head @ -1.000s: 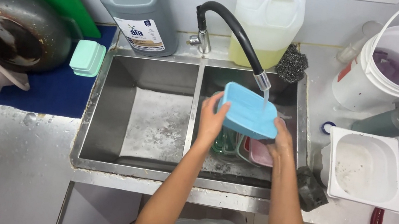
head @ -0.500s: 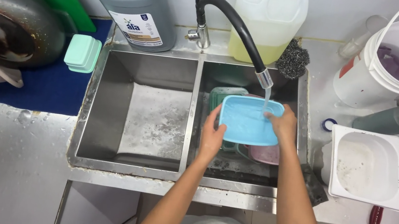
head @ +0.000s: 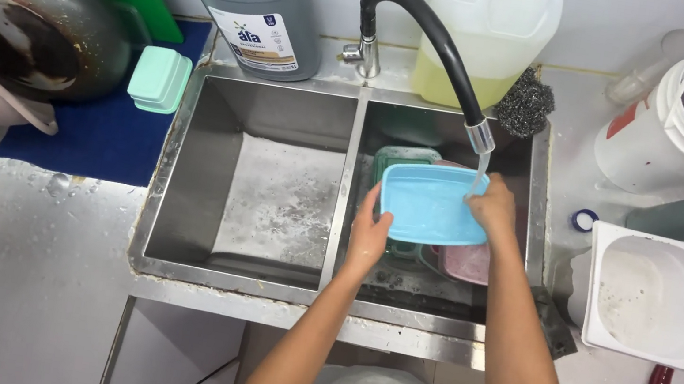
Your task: Washing multiple plastic food storage containers and their lids in a commercial kitchen sink.
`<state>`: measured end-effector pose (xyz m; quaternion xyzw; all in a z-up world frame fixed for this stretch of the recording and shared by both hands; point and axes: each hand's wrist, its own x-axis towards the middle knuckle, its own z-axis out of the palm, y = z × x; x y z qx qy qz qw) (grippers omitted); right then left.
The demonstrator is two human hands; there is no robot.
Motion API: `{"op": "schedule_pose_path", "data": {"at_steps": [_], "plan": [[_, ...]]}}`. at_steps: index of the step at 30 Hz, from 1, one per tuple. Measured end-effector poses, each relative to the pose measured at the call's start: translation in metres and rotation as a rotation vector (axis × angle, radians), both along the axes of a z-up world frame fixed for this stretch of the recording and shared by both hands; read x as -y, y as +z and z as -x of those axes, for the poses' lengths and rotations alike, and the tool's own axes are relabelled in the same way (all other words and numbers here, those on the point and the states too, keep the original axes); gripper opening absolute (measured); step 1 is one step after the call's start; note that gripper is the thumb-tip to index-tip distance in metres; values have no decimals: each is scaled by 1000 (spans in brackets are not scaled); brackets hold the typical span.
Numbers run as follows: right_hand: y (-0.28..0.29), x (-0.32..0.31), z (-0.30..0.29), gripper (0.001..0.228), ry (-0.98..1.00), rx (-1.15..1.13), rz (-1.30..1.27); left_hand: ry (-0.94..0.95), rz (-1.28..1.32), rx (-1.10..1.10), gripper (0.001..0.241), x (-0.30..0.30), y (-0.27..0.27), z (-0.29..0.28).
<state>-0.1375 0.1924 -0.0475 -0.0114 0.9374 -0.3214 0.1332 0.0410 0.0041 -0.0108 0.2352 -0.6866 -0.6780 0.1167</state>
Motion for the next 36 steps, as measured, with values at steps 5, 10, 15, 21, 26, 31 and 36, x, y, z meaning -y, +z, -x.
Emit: {"op": "schedule_pose_path", "data": {"at_steps": [5, 10, 15, 21, 26, 31, 36], "plan": [[55, -10, -12, 60, 74, -8, -11, 49, -399, -5, 54, -5, -120, 28], [93, -18, -46, 67, 121, 6, 103, -5, -467, -44, 53, -14, -142, 47], [24, -46, -58, 45, -145, 31, 574, -165, -57, 131, 49, 6, -64, 58], [-31, -45, -54, 46, -733, 615, 1187, -270, 319, 128, 64, 17, 28, 59], [-24, -42, -51, 50, -533, 714, 1273, -233, 387, 43, 72, 17, 54, 59], [14, -48, -51, 70, -359, 615, 1016, -189, 363, 134, 77, 27, -26, 90], [55, -48, -47, 94, -327, 442, 674, -217, -126, 401, 99, 29, -82, 99]]}}
